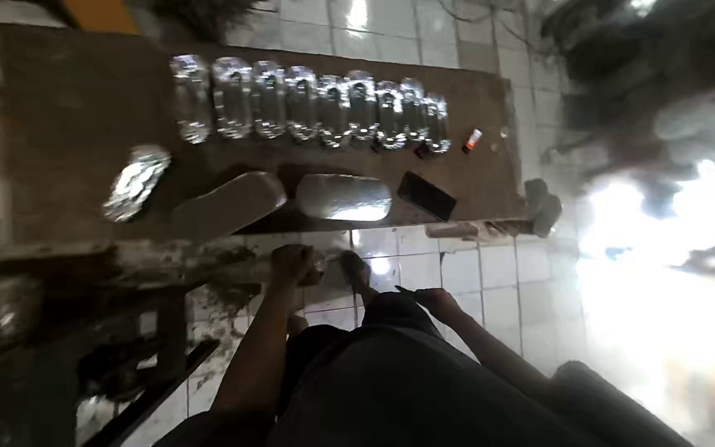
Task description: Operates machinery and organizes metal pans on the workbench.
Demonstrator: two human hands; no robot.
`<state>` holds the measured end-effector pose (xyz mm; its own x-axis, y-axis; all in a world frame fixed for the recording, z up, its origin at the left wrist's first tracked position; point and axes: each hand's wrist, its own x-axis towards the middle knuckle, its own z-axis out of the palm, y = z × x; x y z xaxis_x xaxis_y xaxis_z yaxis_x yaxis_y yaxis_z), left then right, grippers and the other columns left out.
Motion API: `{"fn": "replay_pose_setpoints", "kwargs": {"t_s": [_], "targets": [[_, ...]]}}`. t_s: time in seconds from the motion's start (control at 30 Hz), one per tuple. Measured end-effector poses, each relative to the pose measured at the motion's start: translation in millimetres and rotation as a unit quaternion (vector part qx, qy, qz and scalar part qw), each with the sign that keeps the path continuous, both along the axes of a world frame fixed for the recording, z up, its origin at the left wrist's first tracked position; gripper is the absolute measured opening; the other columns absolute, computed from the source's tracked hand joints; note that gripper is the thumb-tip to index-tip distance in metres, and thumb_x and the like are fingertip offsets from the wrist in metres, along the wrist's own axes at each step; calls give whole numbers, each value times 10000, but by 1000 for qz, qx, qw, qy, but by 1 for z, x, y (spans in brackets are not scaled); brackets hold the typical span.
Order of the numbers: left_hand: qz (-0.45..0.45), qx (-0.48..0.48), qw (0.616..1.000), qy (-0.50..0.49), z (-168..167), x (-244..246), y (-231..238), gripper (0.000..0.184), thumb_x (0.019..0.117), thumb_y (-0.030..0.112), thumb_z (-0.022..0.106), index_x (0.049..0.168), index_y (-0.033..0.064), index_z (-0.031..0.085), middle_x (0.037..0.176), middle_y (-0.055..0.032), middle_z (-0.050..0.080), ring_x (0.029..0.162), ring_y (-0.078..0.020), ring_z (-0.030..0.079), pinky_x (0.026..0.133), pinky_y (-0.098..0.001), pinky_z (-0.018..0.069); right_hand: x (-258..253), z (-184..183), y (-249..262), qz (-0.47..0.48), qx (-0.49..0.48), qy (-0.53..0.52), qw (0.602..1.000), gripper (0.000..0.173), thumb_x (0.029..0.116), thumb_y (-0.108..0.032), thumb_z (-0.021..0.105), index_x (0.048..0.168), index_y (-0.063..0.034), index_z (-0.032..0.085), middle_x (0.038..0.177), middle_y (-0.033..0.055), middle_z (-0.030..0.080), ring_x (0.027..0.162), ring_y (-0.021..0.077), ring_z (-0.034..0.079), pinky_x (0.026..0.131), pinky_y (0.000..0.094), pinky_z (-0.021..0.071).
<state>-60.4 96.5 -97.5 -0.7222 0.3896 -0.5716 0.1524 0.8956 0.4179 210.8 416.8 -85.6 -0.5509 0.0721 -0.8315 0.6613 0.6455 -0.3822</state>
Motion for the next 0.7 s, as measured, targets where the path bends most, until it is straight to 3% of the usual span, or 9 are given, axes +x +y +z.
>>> {"fn": "replay_pose_setpoints", "kwargs": {"t_s": [0.13,0.2,0.27,0.33,0.43,0.6,0.63,0.67,0.7], "targets": [[128,37,988,79,95,-6,-87,391,1061,332,518,1029,8,736,1021,-221,716,1039,-397,679,949,-626,501,-21,2,-9,90,38,37,995,303,1062,-249,529,1251,-135,737,1177,136,746,1124,324,697,1028,575,512],[243,123,954,127,150,-8,-148,372,1077,284,502,1150,-30,688,1129,-244,686,1110,-378,654,1001,-595,486,-26,3,-16,117,34,104,987,304,1054,-266,555,1182,-79,758,1086,163,760,1024,332,724,960,590,541],[399,215,870,195,183,-10,-213,375,1076,304,502,1224,8,679,1174,-178,694,1106,-256,666,1009,-488,529,-21,-2,-24,98,20,209,973,284,1015,-218,606,1042,2,783,943,206,762,868,360,733,835,609,565],[478,276,785,281,209,-24,-278,387,1079,264,455,1230,-29,658,1185,-188,678,1111,-232,646,1006,-445,515,-56,51,-57,122,24,32,992,308,1076,-167,521,1242,3,716,1214,216,719,1172,377,663,1074,590,444],[529,349,707,315,244,-66,-362,368,1067,296,462,1181,43,705,1128,-95,723,1064,-172,685,962,-408,564,-68,99,-107,126,43,41,990,289,1063,-90,519,1220,68,702,1214,285,697,1186,439,643,1084,616,423],[485,325,729,358,258,-69,-404,411,1108,260,370,1259,34,679,1221,-111,686,1154,-152,628,1030,-368,497,-87,165,-183,159,49,79,983,249,1011,31,516,1093,137,726,995,299,720,945,364,672,958,467,495],[499,311,726,356,251,-59,-404,488,1118,351,325,1314,42,649,1284,-119,666,1218,-166,606,1071,-395,478,-81,158,-181,195,34,126,972,262,1008,31,505,1088,140,729,969,313,721,915,380,688,929,472,515],[518,291,731,335,237,-45,-409,606,1112,480,271,1422,63,583,1407,-126,614,1329,-185,560,1142,-436,440,-88,174,-189,257,21,96,961,300,1050,2,461,1188,137,692,1069,318,712,1005,372,687,982,428,502],[538,259,739,312,216,-27,-419,699,1087,580,236,1484,83,525,1474,-133,567,1385,-208,522,1171,-470,418,-93,194,-203,323,5,140,936,329,1069,-31,432,1168,156,684,1035,313,712,961,332,696,930,325,515]]}}
